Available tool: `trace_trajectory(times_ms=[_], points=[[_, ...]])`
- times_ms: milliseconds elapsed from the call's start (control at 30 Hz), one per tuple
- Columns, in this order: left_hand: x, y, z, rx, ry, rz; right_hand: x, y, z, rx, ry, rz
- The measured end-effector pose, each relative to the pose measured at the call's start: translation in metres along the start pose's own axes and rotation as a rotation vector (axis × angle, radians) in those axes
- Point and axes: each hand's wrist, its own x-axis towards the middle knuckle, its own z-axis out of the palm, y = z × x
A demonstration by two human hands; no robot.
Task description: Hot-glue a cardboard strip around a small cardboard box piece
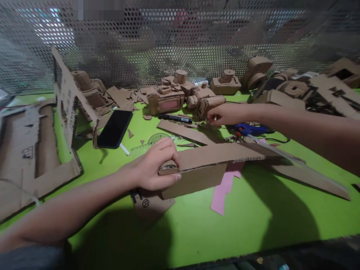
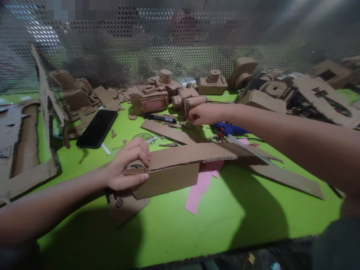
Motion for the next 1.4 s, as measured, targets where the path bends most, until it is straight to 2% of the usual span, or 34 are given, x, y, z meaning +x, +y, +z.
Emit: trace_trajectory(times_ms=[167, 300, 367, 433, 533, 600, 700, 800, 933, 1067, 1267, 1400], points=[[0.002, -0.003, 0.0, 0.002, 0.013, 0.01, -0.02, -0.026, -0.016, 0.719, -0.047, -0.265], [0.004, -0.003, 0.0, -0.001, 0.01, 0.012, -0.039, -0.06, -0.019, 0.849, -0.049, -0.338], [0.005, -0.003, -0.001, 0.004, 0.0, 0.005, -0.047, -0.076, -0.018, 0.815, 0.003, -0.349], [0.005, -0.002, -0.001, 0.011, -0.009, 0.004, -0.056, -0.09, -0.015, 0.692, 0.118, -0.326], [0.006, -0.001, -0.002, 0.007, -0.025, 0.0, -0.071, -0.111, -0.011, 0.371, 0.344, -0.265], [0.006, 0.0, -0.003, 0.008, -0.032, -0.015, -0.08, -0.124, -0.008, 0.164, 0.433, -0.271], [0.007, 0.002, -0.005, 0.03, -0.034, -0.047, -0.091, -0.141, -0.004, -0.051, 0.455, -0.337], [0.009, 0.004, -0.006, 0.023, -0.067, -0.057, -0.096, -0.153, -0.002, -0.162, 0.435, -0.352], [0.011, 0.004, -0.006, 0.038, -0.081, -0.035, -0.092, -0.164, -0.003, -0.18, 0.376, -0.302], [0.011, 0.003, -0.007, 0.06, -0.083, -0.054, -0.078, -0.163, -0.005, -0.107, 0.34, -0.265], [0.01, 0.004, -0.007, 0.083, -0.084, -0.086, -0.068, -0.151, 0.009, 0.109, 0.424, -0.317], [0.01, 0.004, -0.006, 0.088, -0.076, -0.029, -0.07, -0.146, 0.013, 0.183, 0.401, -0.301]])
